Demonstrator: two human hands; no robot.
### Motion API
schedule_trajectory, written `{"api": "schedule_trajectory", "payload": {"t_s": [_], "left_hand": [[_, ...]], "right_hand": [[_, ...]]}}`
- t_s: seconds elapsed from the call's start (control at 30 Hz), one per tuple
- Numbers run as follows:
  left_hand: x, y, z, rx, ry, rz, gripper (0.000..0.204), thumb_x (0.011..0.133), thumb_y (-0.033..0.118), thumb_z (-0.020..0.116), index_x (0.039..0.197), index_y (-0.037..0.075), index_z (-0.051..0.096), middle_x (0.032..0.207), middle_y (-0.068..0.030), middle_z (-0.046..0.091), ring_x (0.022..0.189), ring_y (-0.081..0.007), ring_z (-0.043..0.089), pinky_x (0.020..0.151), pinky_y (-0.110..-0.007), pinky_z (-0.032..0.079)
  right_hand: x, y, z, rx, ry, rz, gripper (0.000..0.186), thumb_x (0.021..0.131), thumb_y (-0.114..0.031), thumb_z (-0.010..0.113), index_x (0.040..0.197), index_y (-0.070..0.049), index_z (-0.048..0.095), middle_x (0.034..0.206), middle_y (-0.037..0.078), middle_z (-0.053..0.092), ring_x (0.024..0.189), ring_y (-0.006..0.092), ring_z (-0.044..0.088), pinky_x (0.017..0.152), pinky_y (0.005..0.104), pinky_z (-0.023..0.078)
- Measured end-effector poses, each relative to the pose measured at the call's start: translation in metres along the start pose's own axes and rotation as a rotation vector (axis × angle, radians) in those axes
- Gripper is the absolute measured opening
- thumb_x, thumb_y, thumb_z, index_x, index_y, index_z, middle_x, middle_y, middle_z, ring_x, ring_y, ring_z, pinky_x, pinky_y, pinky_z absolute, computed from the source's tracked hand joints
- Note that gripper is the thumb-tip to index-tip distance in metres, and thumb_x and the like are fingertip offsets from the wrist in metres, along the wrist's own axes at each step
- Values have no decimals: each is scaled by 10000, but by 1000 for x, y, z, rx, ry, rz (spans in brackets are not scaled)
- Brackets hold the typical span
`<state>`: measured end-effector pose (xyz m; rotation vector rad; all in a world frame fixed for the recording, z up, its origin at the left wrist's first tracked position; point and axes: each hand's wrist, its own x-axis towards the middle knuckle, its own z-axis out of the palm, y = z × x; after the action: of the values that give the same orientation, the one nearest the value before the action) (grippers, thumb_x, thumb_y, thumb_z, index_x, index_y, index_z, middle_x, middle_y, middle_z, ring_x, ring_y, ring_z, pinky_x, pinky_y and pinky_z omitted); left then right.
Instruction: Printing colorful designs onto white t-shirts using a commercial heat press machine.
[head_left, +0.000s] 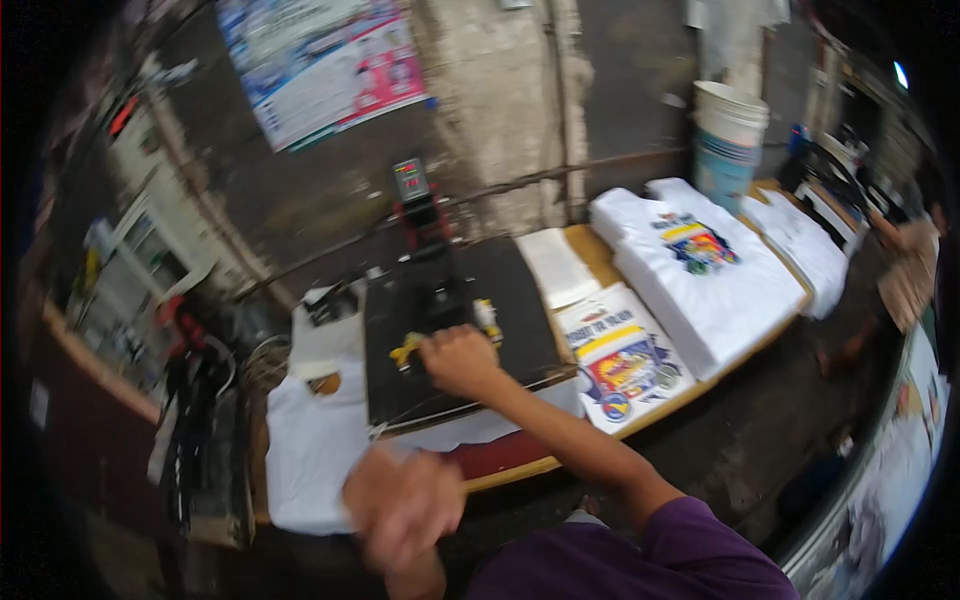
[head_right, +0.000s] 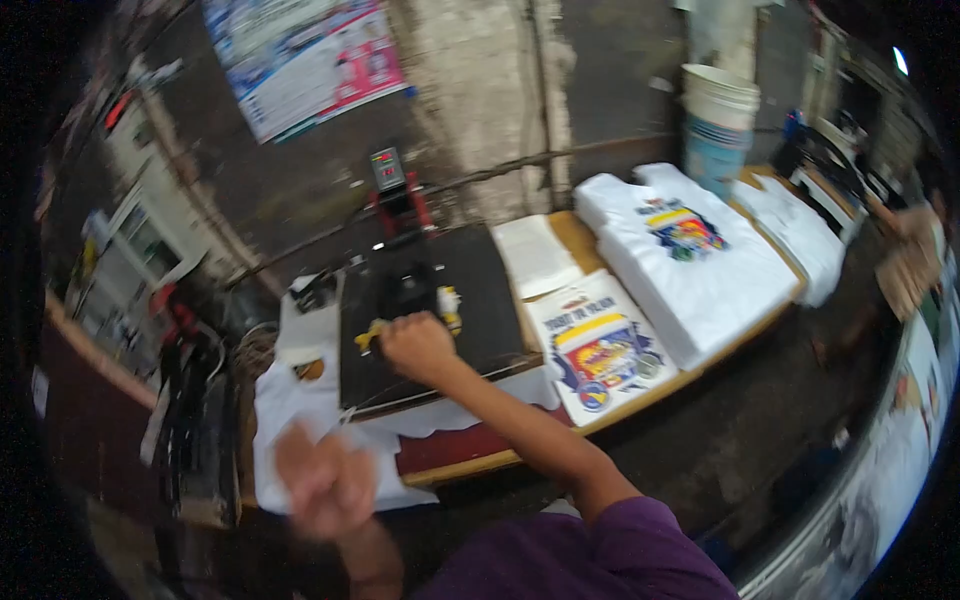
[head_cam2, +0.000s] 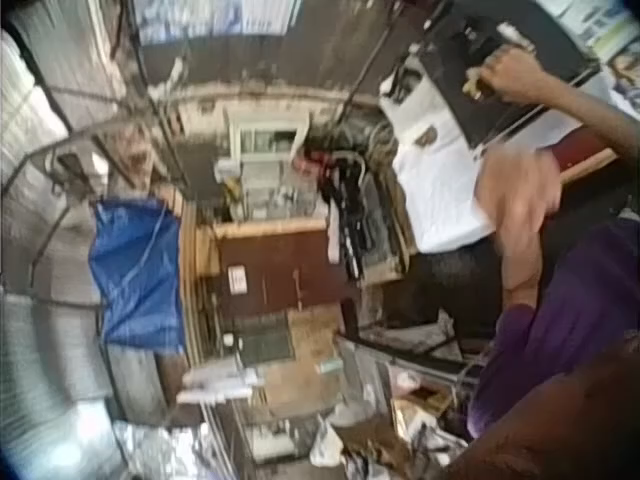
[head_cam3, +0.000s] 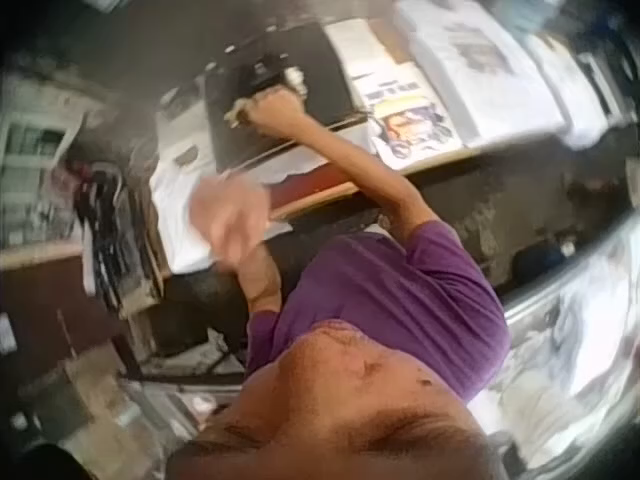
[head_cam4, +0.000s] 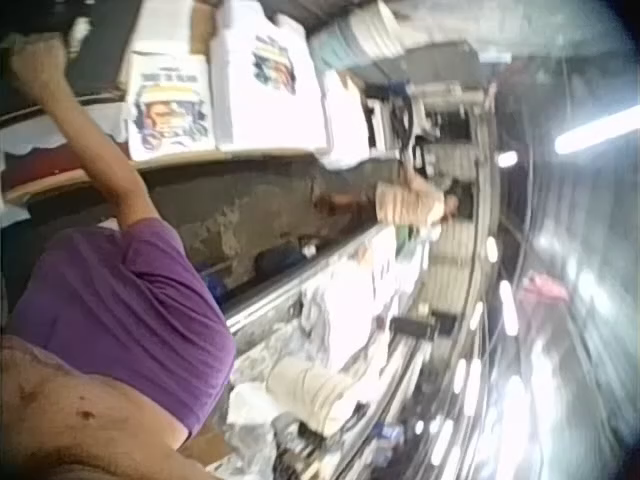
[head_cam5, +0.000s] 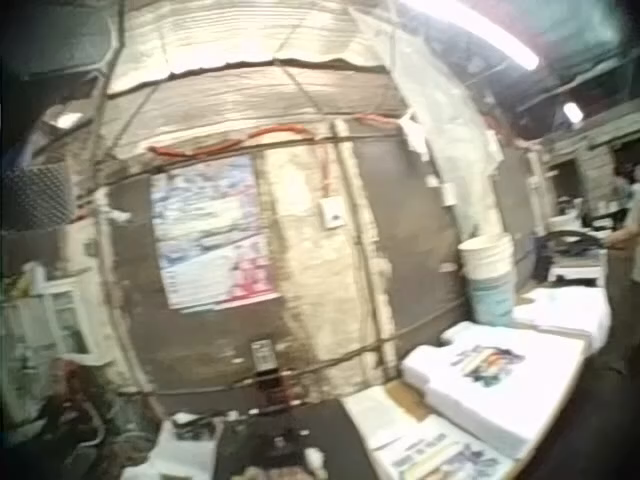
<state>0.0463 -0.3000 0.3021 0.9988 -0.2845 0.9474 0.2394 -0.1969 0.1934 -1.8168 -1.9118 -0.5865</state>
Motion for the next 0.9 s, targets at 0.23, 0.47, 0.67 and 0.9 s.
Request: {"api": "schedule_trajectory", "payload": {"t_s": [0.23, 0.47, 0.67, 0.9], "left_hand": [[22, -35, -32, 51, 178, -11, 183, 952, 201, 568, 989, 23, 563, 995, -77, 527, 753, -162, 509, 612, -292, 433], [5, -12, -31, 167, 138, 70, 191, 965, 170, 548, 975, -19, 572, 982, -97, 517, 761, -172, 542, 672, -307, 472], [-24, 37, -13, 236, 150, 279, 267, 911, 189, 594, 763, 5, 469, 825, -115, 493, 707, -186, 531, 595, -314, 449], [-88, 138, 20, 637, -117, 865, 193, 915, 218, 525, 805, 61, 498, 653, -54, 439, 555, -153, 430, 519, -286, 382]], "right_hand": [[3, -4, 1, -93, 103, -52, 219, 748, -318, 592, 732, -102, 559, 683, 61, 610, 641, 224, 642, 593, 349, 493], [6, -10, -5, -73, 44, -7, 150, 675, -183, 657, 768, -77, 606, 722, 94, 641, 659, 249, 645, 623, 359, 490], [4, -10, -9, -117, 2, 48, 255, 636, -231, 739, 808, -91, 615, 750, 74, 646, 706, 241, 655, 652, 367, 501], [7, -14, -4, -93, 64, 48, 244, 612, -214, 726, 793, -102, 605, 743, 65, 650, 695, 245, 657, 651, 369, 491]]}}
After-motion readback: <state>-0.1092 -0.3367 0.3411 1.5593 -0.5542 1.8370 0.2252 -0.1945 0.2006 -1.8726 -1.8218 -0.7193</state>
